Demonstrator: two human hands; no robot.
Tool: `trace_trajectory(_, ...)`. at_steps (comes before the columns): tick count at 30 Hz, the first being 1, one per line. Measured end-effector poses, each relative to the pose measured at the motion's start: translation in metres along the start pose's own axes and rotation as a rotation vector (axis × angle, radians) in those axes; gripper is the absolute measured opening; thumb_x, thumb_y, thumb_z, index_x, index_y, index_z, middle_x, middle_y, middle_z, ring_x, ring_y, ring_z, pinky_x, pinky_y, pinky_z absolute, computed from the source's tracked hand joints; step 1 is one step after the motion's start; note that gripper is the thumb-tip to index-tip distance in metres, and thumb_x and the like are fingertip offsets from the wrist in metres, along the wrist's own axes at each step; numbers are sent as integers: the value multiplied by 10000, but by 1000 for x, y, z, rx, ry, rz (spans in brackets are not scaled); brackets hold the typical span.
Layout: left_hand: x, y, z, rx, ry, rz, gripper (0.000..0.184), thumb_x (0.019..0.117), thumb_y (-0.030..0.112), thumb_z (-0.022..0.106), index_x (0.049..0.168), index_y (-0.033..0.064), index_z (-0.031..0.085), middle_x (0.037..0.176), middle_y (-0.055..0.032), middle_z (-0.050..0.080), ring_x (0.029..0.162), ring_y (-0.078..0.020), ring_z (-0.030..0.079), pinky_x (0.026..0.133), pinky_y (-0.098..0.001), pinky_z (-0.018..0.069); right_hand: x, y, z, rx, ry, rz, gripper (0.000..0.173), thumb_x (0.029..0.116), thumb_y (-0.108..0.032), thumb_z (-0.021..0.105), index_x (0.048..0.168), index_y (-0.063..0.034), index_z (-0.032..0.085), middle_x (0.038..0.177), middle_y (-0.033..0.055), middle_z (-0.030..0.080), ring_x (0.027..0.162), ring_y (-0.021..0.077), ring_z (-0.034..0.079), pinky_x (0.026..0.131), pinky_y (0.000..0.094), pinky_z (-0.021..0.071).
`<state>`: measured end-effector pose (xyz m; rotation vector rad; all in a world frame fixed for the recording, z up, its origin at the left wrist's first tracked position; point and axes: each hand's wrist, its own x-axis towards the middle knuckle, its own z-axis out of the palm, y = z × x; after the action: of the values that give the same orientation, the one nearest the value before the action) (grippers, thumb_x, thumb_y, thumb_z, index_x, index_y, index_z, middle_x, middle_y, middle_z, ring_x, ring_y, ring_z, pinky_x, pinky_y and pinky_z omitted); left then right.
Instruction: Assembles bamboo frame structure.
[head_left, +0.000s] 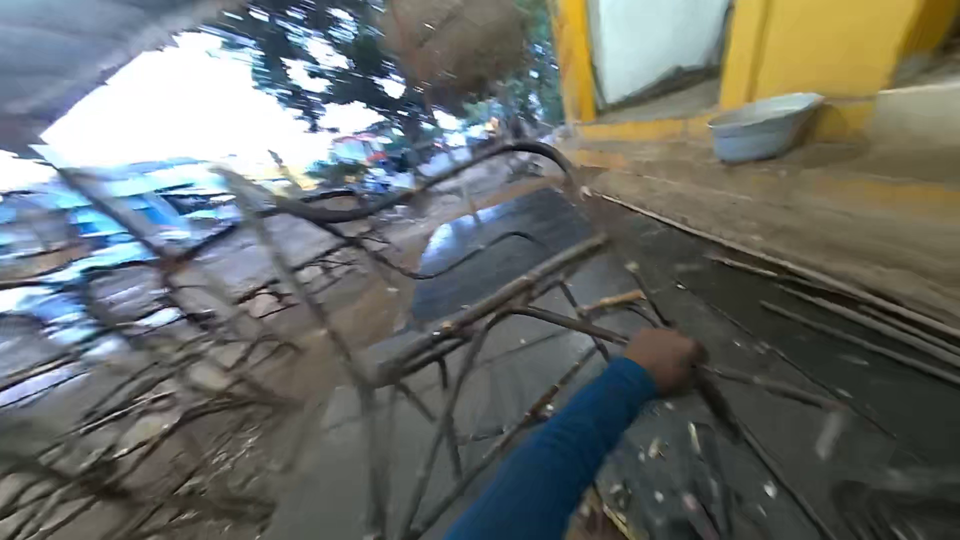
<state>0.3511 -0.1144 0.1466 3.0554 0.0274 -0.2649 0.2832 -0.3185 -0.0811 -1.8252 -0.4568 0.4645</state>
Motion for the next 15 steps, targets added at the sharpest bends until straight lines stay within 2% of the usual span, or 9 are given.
trace_trajectory(1,-4,-1,-3,-2,-15,-6,333,995,394,655,1283,236,709,1150,-113,736,1055,-342,704,875,-632,549,-2,-17,2,84,17,7,425,987,-399,670,1124,1,716,939,133,744,846,236,728,816,489,612)
trace_trajectory(2,-5,-3,-6,21,-23,-16,356,994,429,641,1326,310,691,1147,-94,746,1048,-336,710,873,-638,546,1,-32,5,147,28,12,395,990,-382,663,1154,-26,708,930,101,741,828,206,725,790,454,622)
trace_trajectory(3,-3,-6,-5,55,-18,-12,367,998,469,618,1349,375,668,1132,-71,752,1024,-325,716,860,-642,547,8,-40,8,194,46,-1,385,995,-392,646,1160,-49,704,899,65,735,782,172,717,737,412,628)
trace_trajectory(5,0,-14,1,101,16,12,354,1013,509,583,1346,415,657,1098,-37,763,976,-304,731,837,-641,560,21,-50,14,261,69,-12,426,1003,-435,617,1197,-63,693,912,37,721,794,136,696,756,372,613)
trace_trajectory(7,1,-15,3,124,51,10,333,1010,525,582,1290,384,694,1016,-38,771,907,-298,738,794,-631,566,30,-58,21,289,125,-26,421,995,-455,618,1148,-71,697,858,29,694,744,135,667,719,372,591)
trace_trajectory(10,1,-11,3,148,59,-16,351,990,576,590,1215,346,729,963,-48,768,876,-300,738,762,-626,566,40,-66,27,276,172,-20,398,990,-467,613,1050,-81,691,786,22,652,684,147,635,674,390,572)
trace_trajectory(15,4,-5,7,198,88,-30,411,961,648,580,1134,316,749,904,-44,761,834,-294,735,713,-602,562,48,-72,32,233,221,1,403,994,-476,595,1011,-81,675,737,20,631,644,154,621,645,392,560)
